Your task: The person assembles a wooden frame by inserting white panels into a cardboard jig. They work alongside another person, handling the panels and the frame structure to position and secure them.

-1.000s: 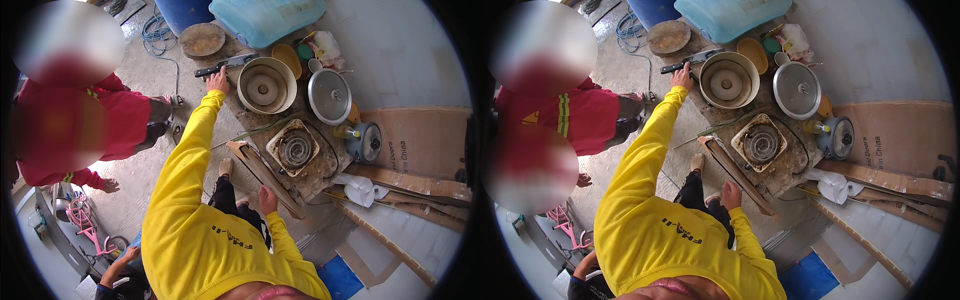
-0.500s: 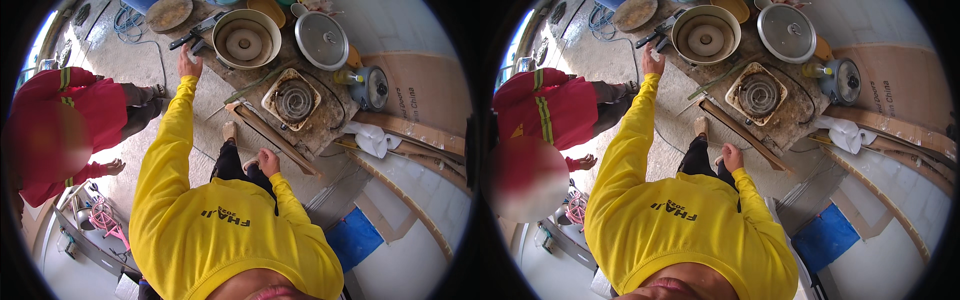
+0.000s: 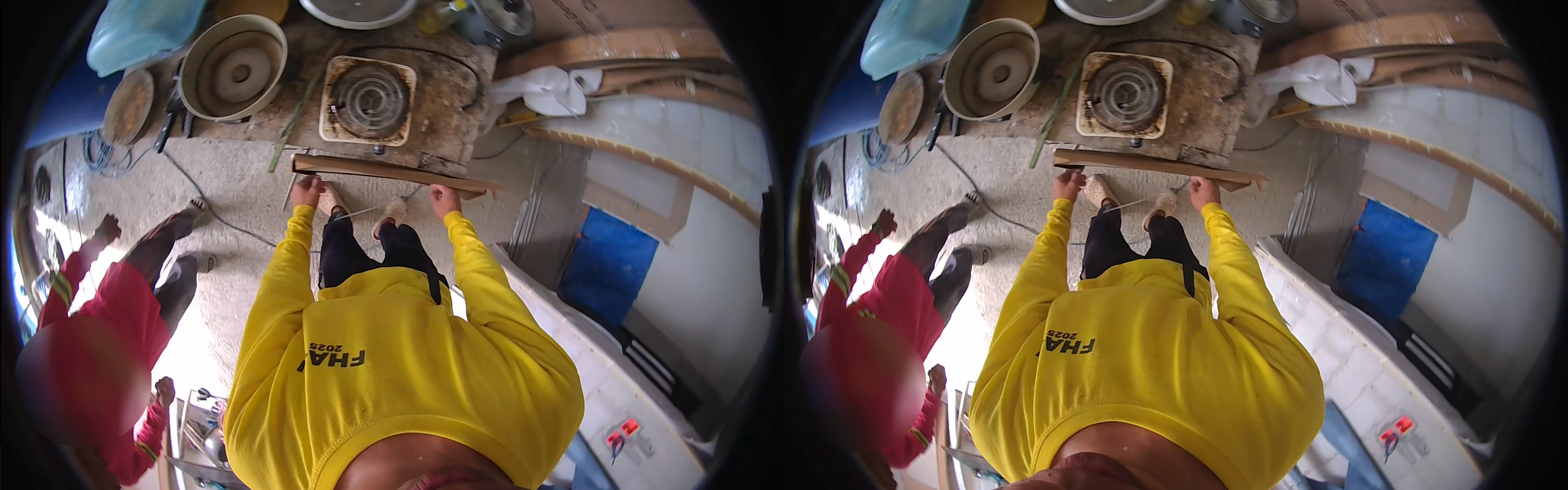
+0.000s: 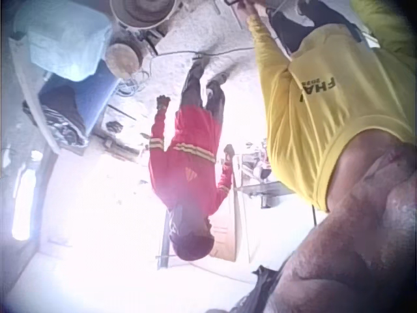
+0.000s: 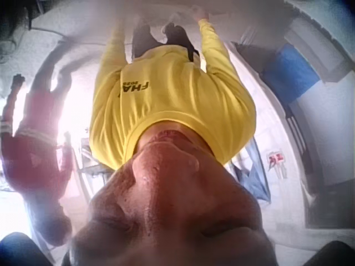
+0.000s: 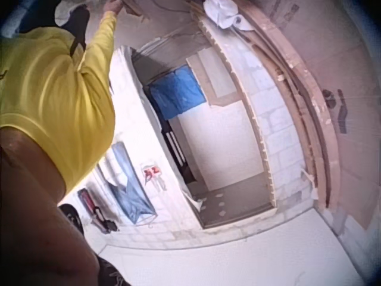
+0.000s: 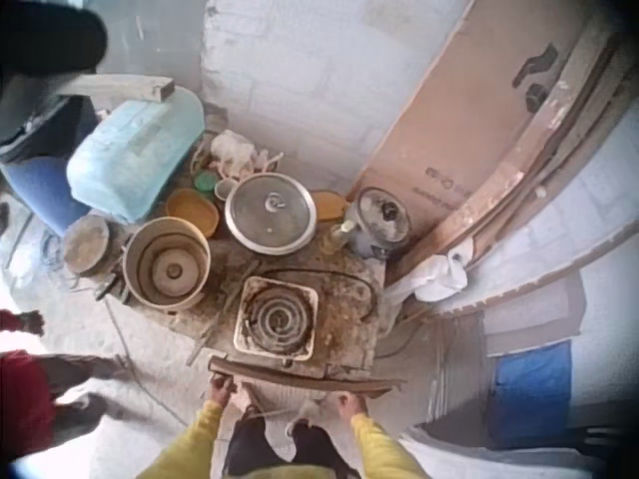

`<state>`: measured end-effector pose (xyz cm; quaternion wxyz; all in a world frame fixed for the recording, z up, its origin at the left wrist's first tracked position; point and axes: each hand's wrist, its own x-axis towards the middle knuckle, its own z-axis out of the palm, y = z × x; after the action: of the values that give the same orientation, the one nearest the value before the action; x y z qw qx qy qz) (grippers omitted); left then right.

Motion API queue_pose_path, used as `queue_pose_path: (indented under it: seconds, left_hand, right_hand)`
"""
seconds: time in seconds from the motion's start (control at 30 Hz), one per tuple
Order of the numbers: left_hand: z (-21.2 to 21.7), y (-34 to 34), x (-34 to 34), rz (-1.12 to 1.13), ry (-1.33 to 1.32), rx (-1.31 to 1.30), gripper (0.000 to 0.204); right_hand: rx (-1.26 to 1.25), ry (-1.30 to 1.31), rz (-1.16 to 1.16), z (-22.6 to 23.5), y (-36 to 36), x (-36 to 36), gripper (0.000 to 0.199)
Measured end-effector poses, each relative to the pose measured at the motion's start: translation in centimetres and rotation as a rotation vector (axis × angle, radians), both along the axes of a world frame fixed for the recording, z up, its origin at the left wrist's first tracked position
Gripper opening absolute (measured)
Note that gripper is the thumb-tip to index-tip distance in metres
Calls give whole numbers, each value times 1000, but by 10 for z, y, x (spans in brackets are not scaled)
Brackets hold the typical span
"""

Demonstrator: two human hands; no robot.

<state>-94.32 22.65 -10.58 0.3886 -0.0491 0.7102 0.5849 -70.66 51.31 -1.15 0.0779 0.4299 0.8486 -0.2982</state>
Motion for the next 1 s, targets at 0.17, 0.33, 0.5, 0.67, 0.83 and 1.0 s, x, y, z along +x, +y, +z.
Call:
queue_pose_path:
  seconds: [0.17, 0.33, 0.5, 0.67, 0.83, 1.0]
  left_hand:
    - [8, 13, -13, 132, 239, -236, 27]
    - [10, 12, -17, 338, 254, -94, 30]
    - [13, 22, -16, 66, 588, -639, 35]
    - [28, 39, -5, 60, 665, -781, 38]
    - [-5, 31, -7, -96, 596, -950, 41]
    - [-20, 33, -9, -176, 750, -710, 39]
  right_hand:
    - [91, -66, -180, -4, 33, 34, 16]
    - [146, -95, -527, -2, 54, 50, 15]
    - [221, 67, -756, -63, 78, 102, 20]
    - [401, 176, -770, -88, 83, 124, 27]
    - [284, 172, -727, -66, 70, 100, 32]
    - [170, 367, -954, -87, 71, 128, 32]
